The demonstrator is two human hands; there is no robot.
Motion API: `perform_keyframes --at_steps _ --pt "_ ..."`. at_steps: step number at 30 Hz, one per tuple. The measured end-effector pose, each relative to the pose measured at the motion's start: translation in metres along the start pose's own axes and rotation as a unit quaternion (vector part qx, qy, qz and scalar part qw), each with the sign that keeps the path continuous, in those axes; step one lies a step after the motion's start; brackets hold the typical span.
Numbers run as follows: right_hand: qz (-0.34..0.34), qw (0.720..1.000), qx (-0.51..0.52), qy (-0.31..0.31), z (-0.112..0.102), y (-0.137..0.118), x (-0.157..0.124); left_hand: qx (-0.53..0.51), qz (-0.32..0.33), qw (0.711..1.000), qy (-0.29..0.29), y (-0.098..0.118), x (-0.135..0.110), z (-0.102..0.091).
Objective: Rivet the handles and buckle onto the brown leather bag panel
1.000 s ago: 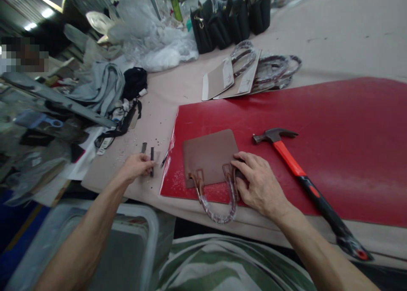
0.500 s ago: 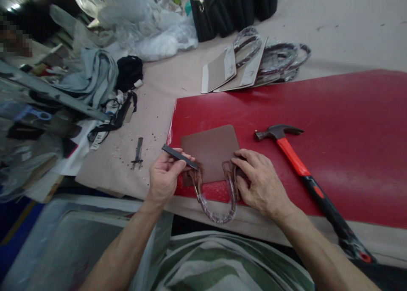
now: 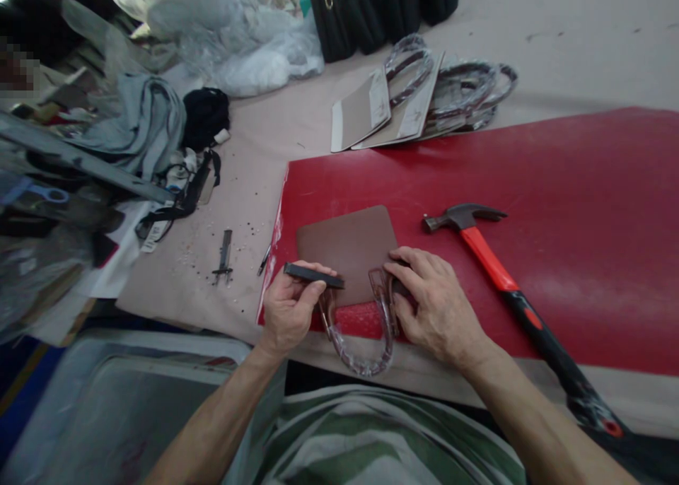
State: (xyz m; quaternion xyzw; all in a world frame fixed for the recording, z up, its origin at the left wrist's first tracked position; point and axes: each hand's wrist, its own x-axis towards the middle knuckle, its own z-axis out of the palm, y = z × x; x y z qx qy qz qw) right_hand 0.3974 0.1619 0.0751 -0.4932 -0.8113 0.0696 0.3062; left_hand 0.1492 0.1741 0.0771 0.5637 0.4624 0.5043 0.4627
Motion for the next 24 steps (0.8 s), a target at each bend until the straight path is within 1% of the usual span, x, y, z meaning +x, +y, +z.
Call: perform_keyframes --at_steps 4,10,12,13,17,24 --pt "0.003 1.000 -0.001 -0.001 0.000 0.000 -0.001 0.001 0.004 1.000 0.008 -0.001 0.001 0.002" --pt "0.008 1.000 0.002 -0.005 0.000 0.000 -0.001 0.031 0.019 0.999 -0.007 -0.001 0.000 0.001" --pt "0.009 1.000 0.003 -0.003 0.000 0.000 -0.001 0.066 0.045 0.997 -0.017 0.001 0.000 0.000" --pt "0.009 1.000 0.004 -0.003 0.000 0.000 -0.001 0.095 0.069 0.993 -0.024 0.003 0.001 0.000" --pt "0.009 1.000 0.009 -0.004 0.000 0.000 -0.001 0.205 0.173 0.962 -0.048 0.008 0.004 0.000" --pt "0.011 1.000 0.019 -0.001 0.001 0.000 0.000 0.262 0.223 0.939 -0.031 0.002 0.004 0.006"
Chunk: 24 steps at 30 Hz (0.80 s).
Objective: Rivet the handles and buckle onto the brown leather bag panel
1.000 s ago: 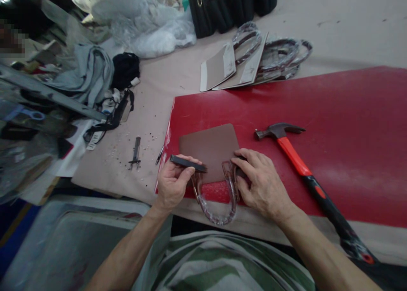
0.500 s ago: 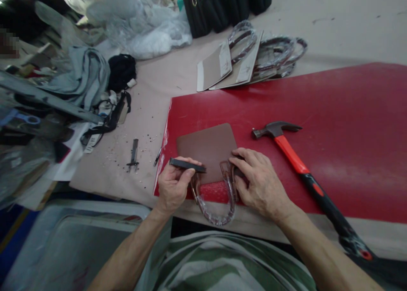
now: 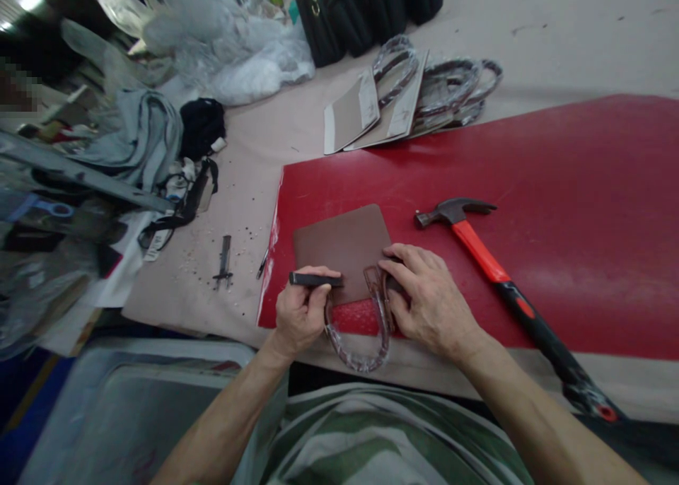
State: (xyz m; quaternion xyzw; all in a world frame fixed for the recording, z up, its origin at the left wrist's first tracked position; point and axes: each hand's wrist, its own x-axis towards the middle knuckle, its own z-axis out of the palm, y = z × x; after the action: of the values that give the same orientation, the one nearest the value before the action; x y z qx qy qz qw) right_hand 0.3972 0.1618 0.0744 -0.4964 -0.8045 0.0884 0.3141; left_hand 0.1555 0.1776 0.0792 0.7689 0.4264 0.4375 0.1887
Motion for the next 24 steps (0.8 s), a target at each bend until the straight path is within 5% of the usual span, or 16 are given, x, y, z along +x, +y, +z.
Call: perform_keyframes --at_steps 24 --pt "-0.006 0.999 0.016 0.027 0.0023 0.0030 -0.0025 0.046 0.063 0.997 -0.012 -0.0023 0.0033 0.0106"
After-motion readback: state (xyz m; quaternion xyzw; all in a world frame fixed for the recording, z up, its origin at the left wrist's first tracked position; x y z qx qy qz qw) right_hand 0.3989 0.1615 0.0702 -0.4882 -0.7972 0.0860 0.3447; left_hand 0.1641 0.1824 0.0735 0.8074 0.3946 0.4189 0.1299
